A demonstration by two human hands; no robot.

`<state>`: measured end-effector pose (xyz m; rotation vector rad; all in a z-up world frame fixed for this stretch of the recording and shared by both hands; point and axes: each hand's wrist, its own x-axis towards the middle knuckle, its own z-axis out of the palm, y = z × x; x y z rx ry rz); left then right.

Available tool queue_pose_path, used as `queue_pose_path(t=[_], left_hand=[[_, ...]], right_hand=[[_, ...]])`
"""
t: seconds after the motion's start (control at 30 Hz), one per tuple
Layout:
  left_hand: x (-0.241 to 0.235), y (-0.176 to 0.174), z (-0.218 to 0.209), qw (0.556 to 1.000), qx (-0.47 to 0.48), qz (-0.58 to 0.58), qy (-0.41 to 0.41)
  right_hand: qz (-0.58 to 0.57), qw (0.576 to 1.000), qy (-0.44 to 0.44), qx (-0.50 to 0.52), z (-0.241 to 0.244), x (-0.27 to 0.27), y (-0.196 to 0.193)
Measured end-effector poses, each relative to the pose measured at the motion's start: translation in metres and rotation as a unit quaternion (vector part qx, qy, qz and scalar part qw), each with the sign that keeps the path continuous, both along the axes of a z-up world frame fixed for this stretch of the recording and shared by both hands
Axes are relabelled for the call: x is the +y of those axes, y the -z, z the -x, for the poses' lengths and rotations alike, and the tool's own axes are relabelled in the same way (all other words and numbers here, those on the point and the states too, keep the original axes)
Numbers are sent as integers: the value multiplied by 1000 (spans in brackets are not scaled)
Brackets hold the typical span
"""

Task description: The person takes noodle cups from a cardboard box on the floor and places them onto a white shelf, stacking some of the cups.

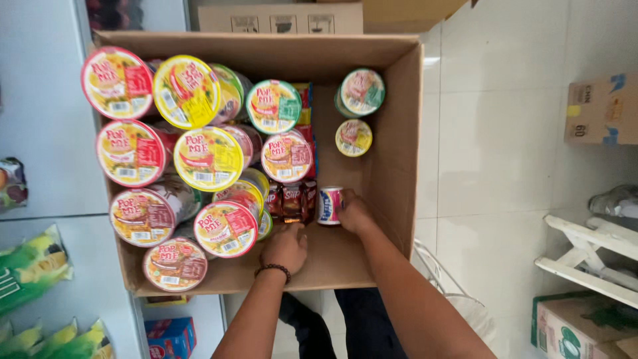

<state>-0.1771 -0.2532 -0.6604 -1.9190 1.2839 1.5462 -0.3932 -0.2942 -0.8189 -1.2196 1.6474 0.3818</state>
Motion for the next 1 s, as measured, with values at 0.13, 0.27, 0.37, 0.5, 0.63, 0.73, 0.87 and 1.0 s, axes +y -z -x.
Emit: queue_pose_path(t=[0.13, 0.27, 0.37, 0.5, 0.63, 0.73, 0.87, 1.0], left_hand=[[-6, 16, -1, 1000, 6, -18, 3], [-19, -1, -1, 999, 12, -53, 3], [-19, 1, 0, 998, 12, -48, -25], [-25, -8, 1, 998, 10, -60, -18], [-25, -11, 0, 998, 15, -56, 1], [-20, -3, 0, 998, 23, -59, -17], [-22, -6, 0, 997, 25, -62, -43], [-27, -15, 0, 997, 29, -61, -32]], right_hand=[[-15, 1000, -18, -9, -3, -12, 36], [-52, 996, -72, -2, -14, -20, 37], [-52, 997, -56, -7, -23, -28, 19], [-27, 998, -54, -1, -27, -37, 0], [-4, 997, -78, 18, -20, -30, 22], [-3, 999, -44, 3, -19, -32, 20], [7, 999, 11, -33, -23, -34, 2], [21, 999, 32, -38, -27, -26, 3]])
